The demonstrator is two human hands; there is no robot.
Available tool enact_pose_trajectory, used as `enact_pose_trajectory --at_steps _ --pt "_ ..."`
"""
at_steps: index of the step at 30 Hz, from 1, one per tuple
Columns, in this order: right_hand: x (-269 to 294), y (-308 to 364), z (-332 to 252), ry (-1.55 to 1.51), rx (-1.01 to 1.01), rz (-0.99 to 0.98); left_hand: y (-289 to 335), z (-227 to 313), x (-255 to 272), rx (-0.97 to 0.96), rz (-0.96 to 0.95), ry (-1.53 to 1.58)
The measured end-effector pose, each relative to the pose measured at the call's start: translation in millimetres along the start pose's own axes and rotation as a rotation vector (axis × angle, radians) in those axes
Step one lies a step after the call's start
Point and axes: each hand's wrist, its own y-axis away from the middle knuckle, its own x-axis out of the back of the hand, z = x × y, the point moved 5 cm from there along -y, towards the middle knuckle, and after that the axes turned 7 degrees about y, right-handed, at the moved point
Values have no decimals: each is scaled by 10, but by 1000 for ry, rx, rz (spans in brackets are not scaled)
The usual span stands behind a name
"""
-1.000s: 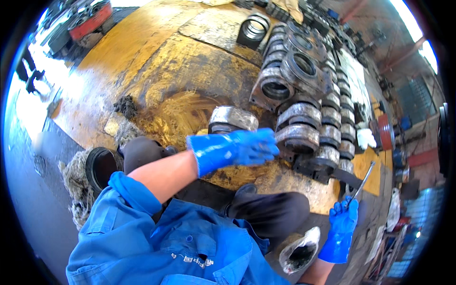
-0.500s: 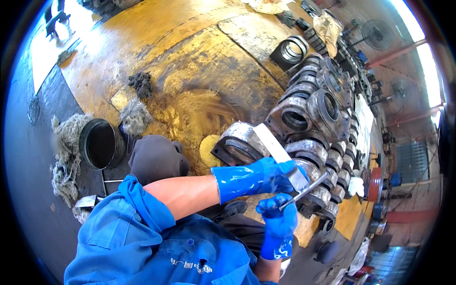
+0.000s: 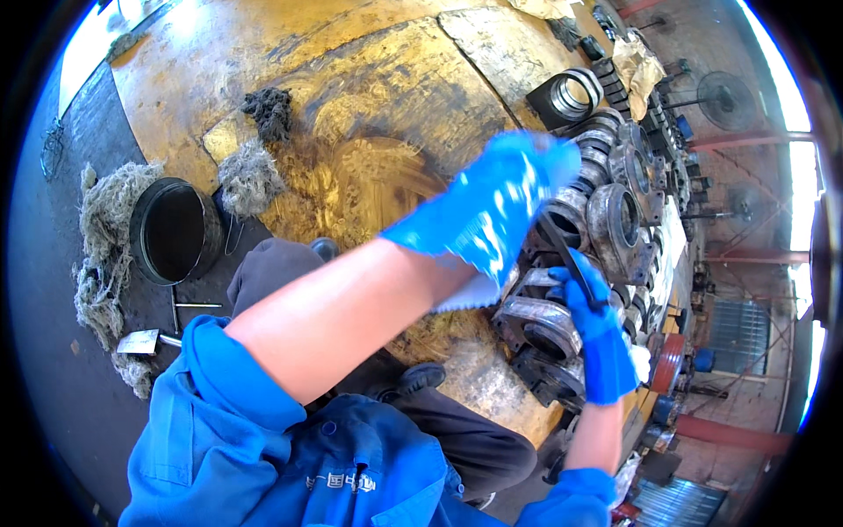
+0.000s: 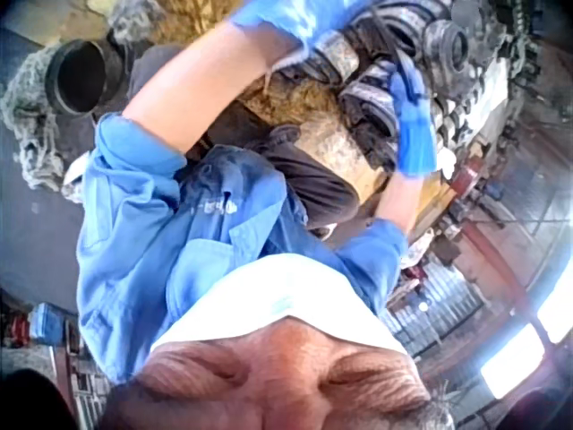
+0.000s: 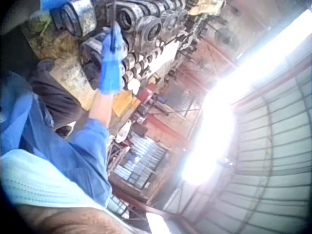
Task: The person cleans a heavy mechanical component by using a scraping tool to remove debris from its surface and then wipes the interior and exterior with a large bundle of waste material.
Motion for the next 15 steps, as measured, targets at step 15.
enact_pose_trajectory --at_steps 15 --pt "-511 -1605 -690 1026 332 -634 18 1110 433 -110 10 -106"
